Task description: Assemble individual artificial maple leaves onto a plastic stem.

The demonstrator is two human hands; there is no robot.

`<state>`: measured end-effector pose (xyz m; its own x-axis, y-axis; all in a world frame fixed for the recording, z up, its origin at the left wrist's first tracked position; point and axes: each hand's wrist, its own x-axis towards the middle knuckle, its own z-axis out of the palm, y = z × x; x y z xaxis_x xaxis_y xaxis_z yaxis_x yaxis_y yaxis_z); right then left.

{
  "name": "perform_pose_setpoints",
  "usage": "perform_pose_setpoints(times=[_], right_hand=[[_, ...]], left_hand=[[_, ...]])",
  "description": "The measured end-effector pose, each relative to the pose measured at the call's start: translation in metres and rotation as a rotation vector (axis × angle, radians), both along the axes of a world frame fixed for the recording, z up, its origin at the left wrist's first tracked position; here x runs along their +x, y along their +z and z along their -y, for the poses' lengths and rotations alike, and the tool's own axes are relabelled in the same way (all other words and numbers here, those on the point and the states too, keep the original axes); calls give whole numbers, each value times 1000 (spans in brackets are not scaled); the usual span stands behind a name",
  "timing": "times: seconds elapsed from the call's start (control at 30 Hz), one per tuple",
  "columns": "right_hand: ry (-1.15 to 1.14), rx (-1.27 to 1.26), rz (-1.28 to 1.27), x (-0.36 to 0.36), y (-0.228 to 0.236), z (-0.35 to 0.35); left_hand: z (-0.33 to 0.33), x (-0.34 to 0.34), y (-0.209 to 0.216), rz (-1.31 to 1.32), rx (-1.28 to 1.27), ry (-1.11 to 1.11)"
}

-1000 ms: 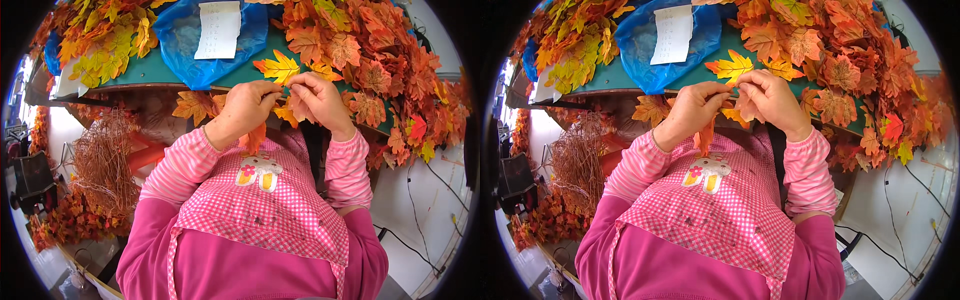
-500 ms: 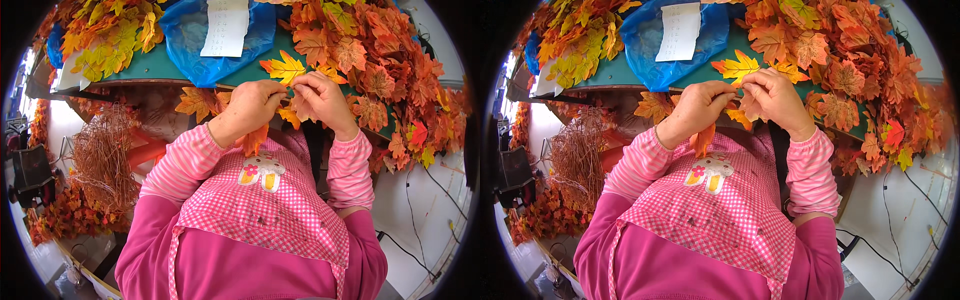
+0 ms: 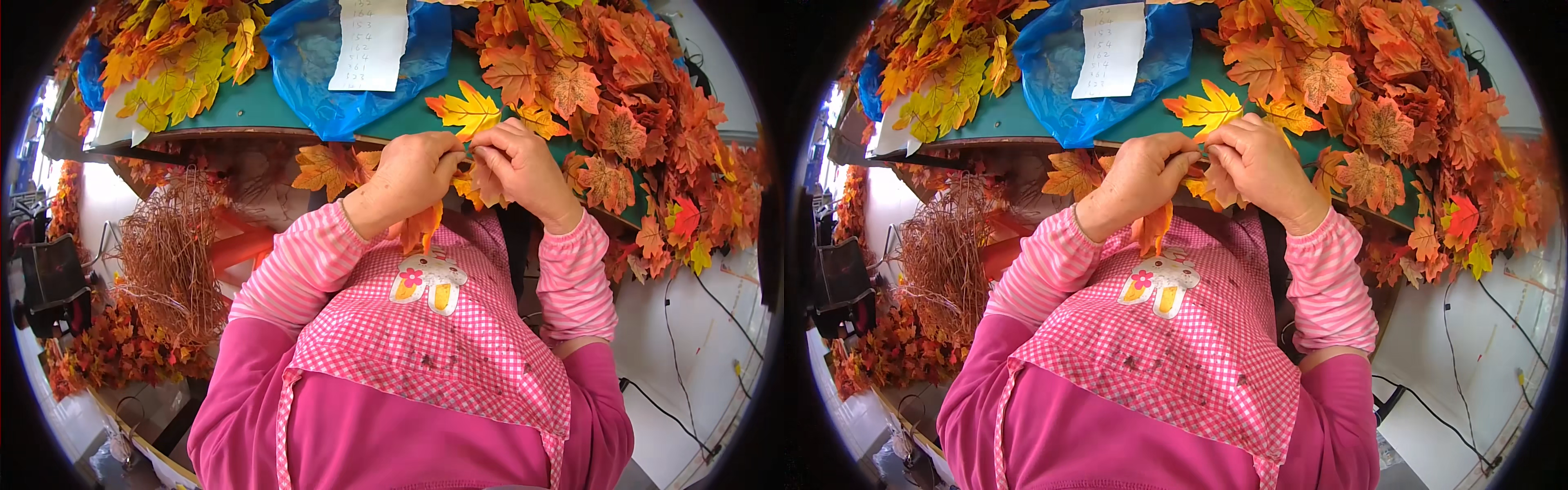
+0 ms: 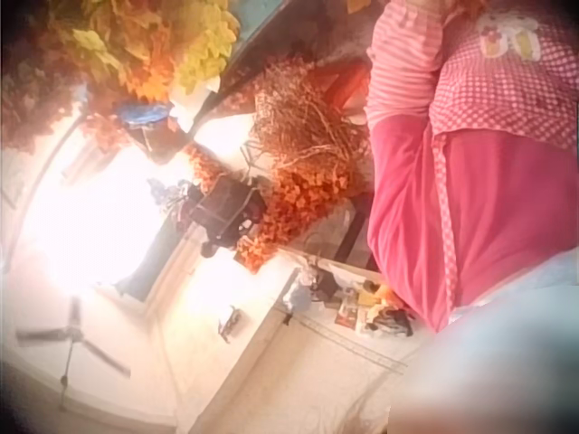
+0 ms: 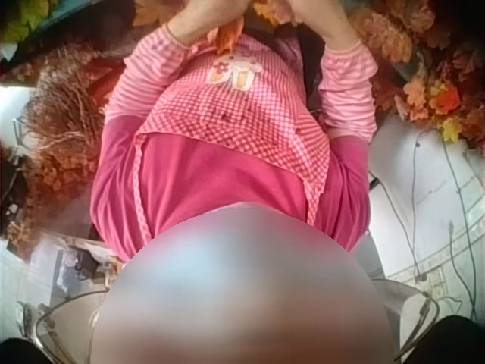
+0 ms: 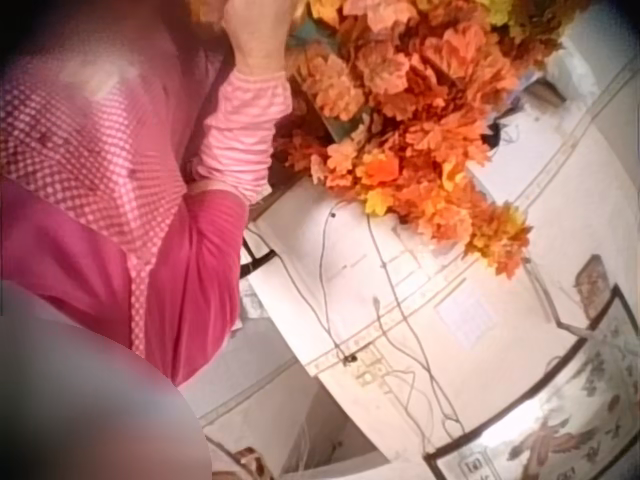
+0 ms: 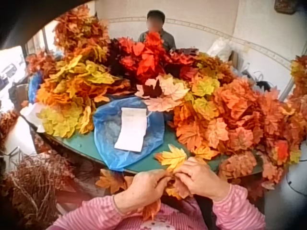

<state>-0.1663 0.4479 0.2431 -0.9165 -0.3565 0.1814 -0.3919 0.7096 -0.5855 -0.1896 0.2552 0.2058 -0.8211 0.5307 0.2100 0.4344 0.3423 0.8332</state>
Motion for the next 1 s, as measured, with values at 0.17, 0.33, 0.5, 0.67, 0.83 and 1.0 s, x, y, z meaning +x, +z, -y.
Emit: perform_pose_setpoints(times=[0.17,0.33,0.5,0.67,0.83,1.0], right_hand=[[-90,-132,76,2,1,2],[-85,-70,108,3,-1,9],[-111,-80,108,3,-11,12],[-126,-228,67,26,-11,4],[-431,-302,-209,56,-4,-28],[-785,433,-283,63,-28,-69]], left_hand=[[0,0,-1,22,35,7],[1,0,-7,25,64,-20],[4,-2,-9,46,101,-53],[11,0,-3,368,159,-166],[29,2,1,612,185,-267],[27,9,-6,670,210,-259]])
